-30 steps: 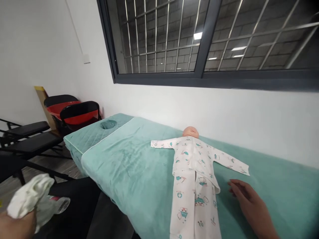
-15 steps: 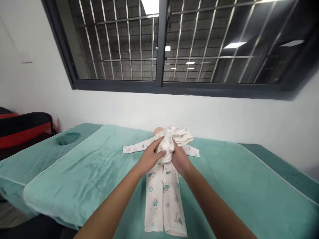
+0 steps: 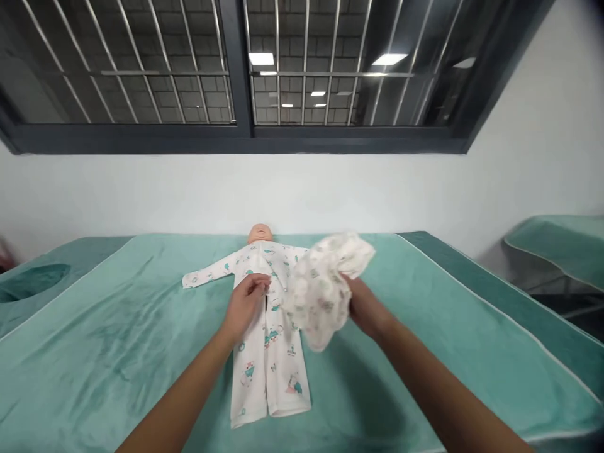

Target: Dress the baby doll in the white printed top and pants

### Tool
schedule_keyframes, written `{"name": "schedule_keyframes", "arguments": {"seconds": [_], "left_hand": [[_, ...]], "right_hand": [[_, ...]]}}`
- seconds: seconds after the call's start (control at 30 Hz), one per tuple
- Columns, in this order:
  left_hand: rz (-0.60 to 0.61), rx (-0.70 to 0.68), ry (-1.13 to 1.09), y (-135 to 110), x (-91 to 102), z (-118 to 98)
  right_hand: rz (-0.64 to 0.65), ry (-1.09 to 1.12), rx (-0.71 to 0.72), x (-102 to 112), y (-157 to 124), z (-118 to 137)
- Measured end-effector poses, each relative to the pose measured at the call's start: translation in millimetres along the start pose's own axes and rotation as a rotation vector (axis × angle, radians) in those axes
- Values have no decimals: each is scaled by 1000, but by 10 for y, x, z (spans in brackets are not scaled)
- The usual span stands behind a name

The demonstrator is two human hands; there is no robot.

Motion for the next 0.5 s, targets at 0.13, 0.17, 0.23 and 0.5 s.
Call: {"name": "schedule_keyframes", "arguments": {"seconds": [0.13, 0.17, 0.23, 0.5], "left_hand": [[7, -92, 262, -101, -23, 87], [-3, -153, 336, -129, -13, 90], [-44, -282, 457, -191, 11, 92], [-146, -358, 503, -242, 65, 184]], "right_hand": [[72, 86, -27, -411, 40, -209], [62, 87, -37, -409, 53, -242], [31, 57, -32, -285, 74, -235], [-269, -571, 6, 942, 109, 240]]}}
Point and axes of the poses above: each hand's wrist, its own y-axis towards the middle knuckle, its own x-axis out of the back of the hand, z = x × y, the point moved 8 cm from there along y, towards the middle knuckle, and after that the axes turned 1 degree about y, right-handed, at the moved point
